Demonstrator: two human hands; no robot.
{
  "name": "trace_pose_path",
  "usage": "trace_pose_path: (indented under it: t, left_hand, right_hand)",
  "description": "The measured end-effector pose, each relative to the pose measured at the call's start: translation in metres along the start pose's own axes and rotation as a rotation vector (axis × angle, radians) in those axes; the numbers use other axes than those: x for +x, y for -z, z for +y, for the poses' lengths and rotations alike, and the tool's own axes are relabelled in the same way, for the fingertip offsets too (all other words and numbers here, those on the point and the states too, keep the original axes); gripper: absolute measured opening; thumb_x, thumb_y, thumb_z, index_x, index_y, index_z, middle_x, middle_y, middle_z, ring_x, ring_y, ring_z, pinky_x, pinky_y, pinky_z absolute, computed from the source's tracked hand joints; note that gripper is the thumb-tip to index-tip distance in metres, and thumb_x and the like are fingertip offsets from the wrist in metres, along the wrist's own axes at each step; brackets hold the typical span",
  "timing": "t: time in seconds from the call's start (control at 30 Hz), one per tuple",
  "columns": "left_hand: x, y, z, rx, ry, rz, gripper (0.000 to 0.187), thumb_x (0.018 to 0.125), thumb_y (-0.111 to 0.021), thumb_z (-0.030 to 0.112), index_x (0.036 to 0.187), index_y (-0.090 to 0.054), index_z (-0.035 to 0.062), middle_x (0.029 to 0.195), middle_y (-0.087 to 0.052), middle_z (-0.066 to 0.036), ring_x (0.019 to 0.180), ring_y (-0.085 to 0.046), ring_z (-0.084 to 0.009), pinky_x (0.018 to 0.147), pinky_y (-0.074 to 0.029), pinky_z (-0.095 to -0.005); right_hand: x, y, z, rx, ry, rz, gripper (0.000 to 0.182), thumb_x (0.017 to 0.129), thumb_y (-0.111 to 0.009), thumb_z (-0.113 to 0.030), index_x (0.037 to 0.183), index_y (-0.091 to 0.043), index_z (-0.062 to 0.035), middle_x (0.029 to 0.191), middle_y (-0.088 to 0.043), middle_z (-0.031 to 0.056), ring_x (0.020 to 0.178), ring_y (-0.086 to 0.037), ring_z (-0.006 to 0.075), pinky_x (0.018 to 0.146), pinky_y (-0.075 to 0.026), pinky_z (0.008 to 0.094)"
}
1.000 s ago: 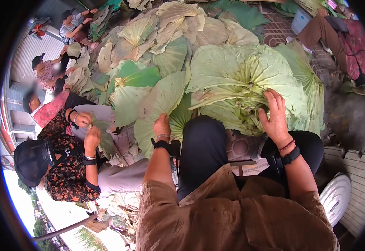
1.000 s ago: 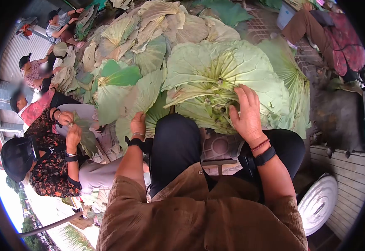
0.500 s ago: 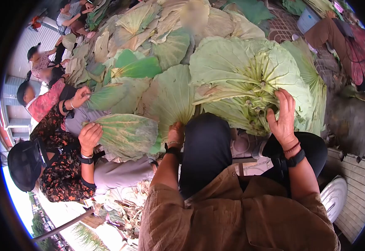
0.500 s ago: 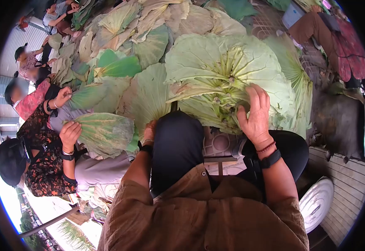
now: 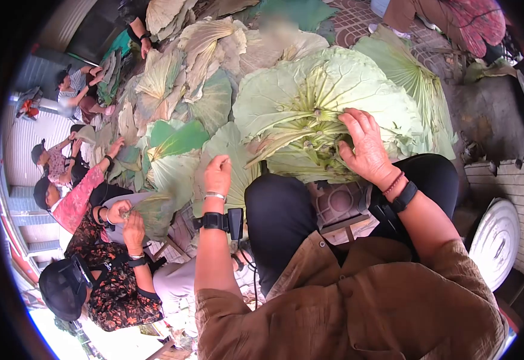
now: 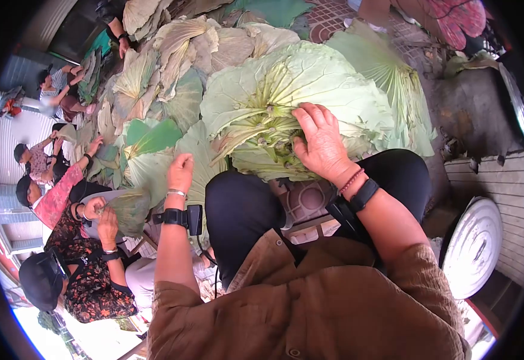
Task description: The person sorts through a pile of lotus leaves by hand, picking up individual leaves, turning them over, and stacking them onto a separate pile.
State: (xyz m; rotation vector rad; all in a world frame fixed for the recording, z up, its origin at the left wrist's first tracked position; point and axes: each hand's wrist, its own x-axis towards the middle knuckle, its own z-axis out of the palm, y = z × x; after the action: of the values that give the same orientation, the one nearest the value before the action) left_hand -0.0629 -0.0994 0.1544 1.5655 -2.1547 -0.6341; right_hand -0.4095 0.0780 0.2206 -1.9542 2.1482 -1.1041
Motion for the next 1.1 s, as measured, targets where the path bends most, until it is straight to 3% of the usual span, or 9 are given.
trace_pose_path:
  t: [0.07,0.13,0.3,0.53,0.73,0.87,0.93,0.97,1.1]
  left_hand:
    - [0.016,0.011,0.061,-0.111,-0.119,0.037,0.021,0.088,-0.063,0.016,0.106,-0.066,0.0064,0.088,-0.068,-0.006,0.080,-0.062,-0.0127,0.074,-0.049,-0.0288]
    - [0.023,0.008,0.125,-0.379,-0.134,-0.031,0.021,0.086,-0.064,0.015,0.104,-0.065,0.0045,0.097,-0.068,-0.012,0.085,-0.065,-0.0239,0.078,-0.050,-0.0312]
    - [0.036,-0.033,0.219,-0.422,-0.366,-0.133,0.024,0.084,-0.066,0.018,0.105,-0.066,0.0053,0.108,-0.065,-0.012,0.098,-0.062,-0.0267,0.086,-0.048,-0.0345]
    - [0.049,-0.061,0.261,0.053,-0.424,-0.329,0.036,0.080,-0.069,0.027,0.111,-0.068,0.0091,0.118,-0.062,-0.014,0.111,-0.058,-0.0295,0.096,-0.044,-0.0343]
    - [0.056,-0.057,0.267,0.066,-0.483,-0.361,0.032,0.085,-0.062,0.032,0.108,-0.067,0.0112,0.104,-0.067,-0.014,0.095,-0.063,-0.0338,0.084,-0.049,-0.0386]
    - [0.069,-0.073,0.238,-0.061,-0.355,-0.114,0.029,0.093,-0.056,0.034,0.096,-0.066,0.0069,0.100,-0.067,-0.016,0.085,-0.065,-0.0354,0.075,-0.051,-0.0411]
    - [0.071,-0.063,0.244,-0.742,0.134,-0.126,0.029,0.095,-0.054,0.033,0.111,-0.058,0.0091,0.105,-0.065,-0.012,0.093,-0.068,-0.0284,0.069,-0.050,-0.0342]
    - [0.071,-0.051,0.243,-0.807,0.280,-0.153,0.031,0.099,-0.048,0.033,0.119,-0.048,0.0097,0.119,-0.060,-0.016,0.102,-0.065,-0.0322,0.073,-0.049,-0.0393]
    - [0.087,-0.024,0.208,-1.224,0.445,-0.081,0.041,0.101,-0.042,0.033,0.133,-0.033,0.0101,0.121,-0.059,-0.017,0.111,-0.059,-0.0301,0.091,-0.040,-0.0526]
  right_hand:
    - [0.001,0.003,0.000,-0.001,0.018,-0.015,0.054,0.070,-0.061,-0.010,0.122,-0.048,-0.0029,0.126,-0.047,0.0169,0.118,-0.042,0.0374,0.102,-0.034,0.0473]
    - [0.000,0.002,0.001,-0.009,0.008,0.003,0.053,0.070,-0.061,-0.010,0.121,-0.049,-0.0028,0.125,-0.048,0.0170,0.119,-0.042,0.0374,0.102,-0.034,0.0473]
    - [-0.002,0.004,0.004,0.008,0.018,0.023,0.054,0.070,-0.061,-0.008,0.122,-0.049,-0.0035,0.126,-0.047,0.0171,0.120,-0.042,0.0371,0.101,-0.035,0.0479]
    - [-0.003,0.009,0.006,-0.017,0.022,0.074,0.050,0.069,-0.062,-0.009,0.118,-0.053,-0.0021,0.125,-0.048,0.0171,0.119,-0.043,0.0360,0.100,-0.034,0.0477]
    - [-0.002,0.010,0.004,0.023,0.021,0.116,0.047,0.068,-0.063,-0.008,0.114,-0.057,-0.0005,0.118,-0.053,0.0148,0.115,-0.047,0.0327,0.098,-0.035,0.0457]
    - [-0.005,0.014,0.003,0.031,0.014,0.071,0.050,0.070,-0.064,-0.009,0.118,-0.053,0.0003,0.121,-0.052,0.0155,0.117,-0.046,0.0330,0.099,-0.035,0.0462]
    - [-0.007,0.013,0.004,0.027,0.003,0.064,0.051,0.070,-0.064,-0.009,0.120,-0.052,-0.0006,0.124,-0.052,0.0151,0.120,-0.045,0.0327,0.100,-0.034,0.0470]
    - [-0.007,0.012,0.005,0.030,0.003,0.084,0.051,0.068,-0.063,-0.007,0.119,-0.053,-0.0019,0.124,-0.052,0.0140,0.120,-0.045,0.0320,0.100,-0.033,0.0486]
    - [-0.007,0.016,0.005,0.024,-0.001,0.070,0.053,0.067,-0.061,-0.005,0.119,-0.052,-0.0037,0.125,-0.051,0.0134,0.123,-0.043,0.0319,0.102,-0.031,0.0519]
